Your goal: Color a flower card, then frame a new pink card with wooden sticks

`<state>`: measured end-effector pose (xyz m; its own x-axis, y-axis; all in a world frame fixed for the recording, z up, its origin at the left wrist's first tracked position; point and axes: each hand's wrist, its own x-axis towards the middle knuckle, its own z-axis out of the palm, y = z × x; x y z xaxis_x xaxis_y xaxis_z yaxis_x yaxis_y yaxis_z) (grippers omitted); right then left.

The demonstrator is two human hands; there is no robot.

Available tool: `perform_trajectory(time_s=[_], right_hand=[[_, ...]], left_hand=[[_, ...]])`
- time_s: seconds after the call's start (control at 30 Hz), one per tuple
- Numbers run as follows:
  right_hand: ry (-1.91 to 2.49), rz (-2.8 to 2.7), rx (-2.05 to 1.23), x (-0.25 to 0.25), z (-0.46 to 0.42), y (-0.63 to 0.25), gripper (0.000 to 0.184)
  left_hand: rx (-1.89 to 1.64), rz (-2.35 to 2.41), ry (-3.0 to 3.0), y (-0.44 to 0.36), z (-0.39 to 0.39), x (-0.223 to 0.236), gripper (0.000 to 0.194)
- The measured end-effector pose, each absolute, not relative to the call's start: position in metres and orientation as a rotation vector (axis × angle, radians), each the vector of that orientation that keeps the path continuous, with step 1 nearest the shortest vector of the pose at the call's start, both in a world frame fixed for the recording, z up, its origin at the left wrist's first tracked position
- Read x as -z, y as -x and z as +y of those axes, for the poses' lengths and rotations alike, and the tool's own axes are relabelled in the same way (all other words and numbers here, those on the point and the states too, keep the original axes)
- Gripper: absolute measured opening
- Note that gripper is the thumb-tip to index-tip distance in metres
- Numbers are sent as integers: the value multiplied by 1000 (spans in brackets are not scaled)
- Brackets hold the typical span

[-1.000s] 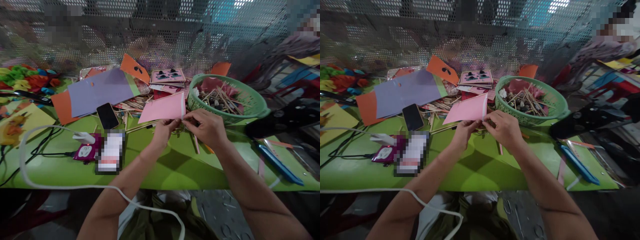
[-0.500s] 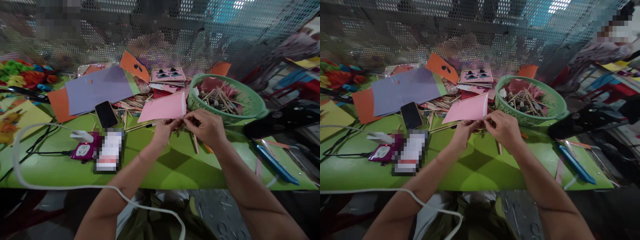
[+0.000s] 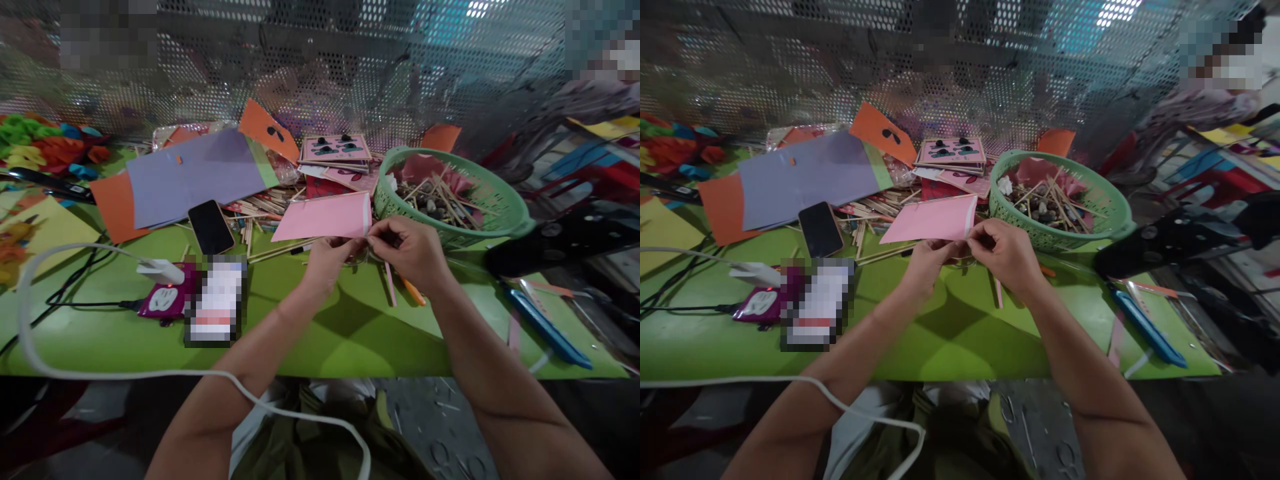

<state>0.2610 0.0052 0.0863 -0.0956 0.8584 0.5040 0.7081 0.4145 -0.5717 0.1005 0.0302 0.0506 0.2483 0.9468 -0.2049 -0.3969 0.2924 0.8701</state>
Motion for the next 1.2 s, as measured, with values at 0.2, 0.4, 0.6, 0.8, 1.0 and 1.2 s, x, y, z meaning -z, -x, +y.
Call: perform_trajectory(time_s=[0.2,0.4,0.6,0.8,1.0,1.2], right_hand=[[1327,-1837,-276,-85,5,-260,8],[1324,-1839,-289,-85,5,-260,6],[1317,-1750,-440,-81,7,-261,5],[1254,-1604,-564,-76,10,-257,14],[1232,-1518,-709,-75,12,-253,21],[1244,-1468,-742,-74,12,-254,20]], left_hand=[[-1083,834,-780,-100,29,-52,22],[-1117,830,-781,-102,29,-52,19],[-1138,856,-762,-104,30,-49,22],[-1134,846,-716,-105,30,-49,21],[-1119,826,-736,-106,31,-47,22],[-1134,818,-713,-107,30,-52,10]])
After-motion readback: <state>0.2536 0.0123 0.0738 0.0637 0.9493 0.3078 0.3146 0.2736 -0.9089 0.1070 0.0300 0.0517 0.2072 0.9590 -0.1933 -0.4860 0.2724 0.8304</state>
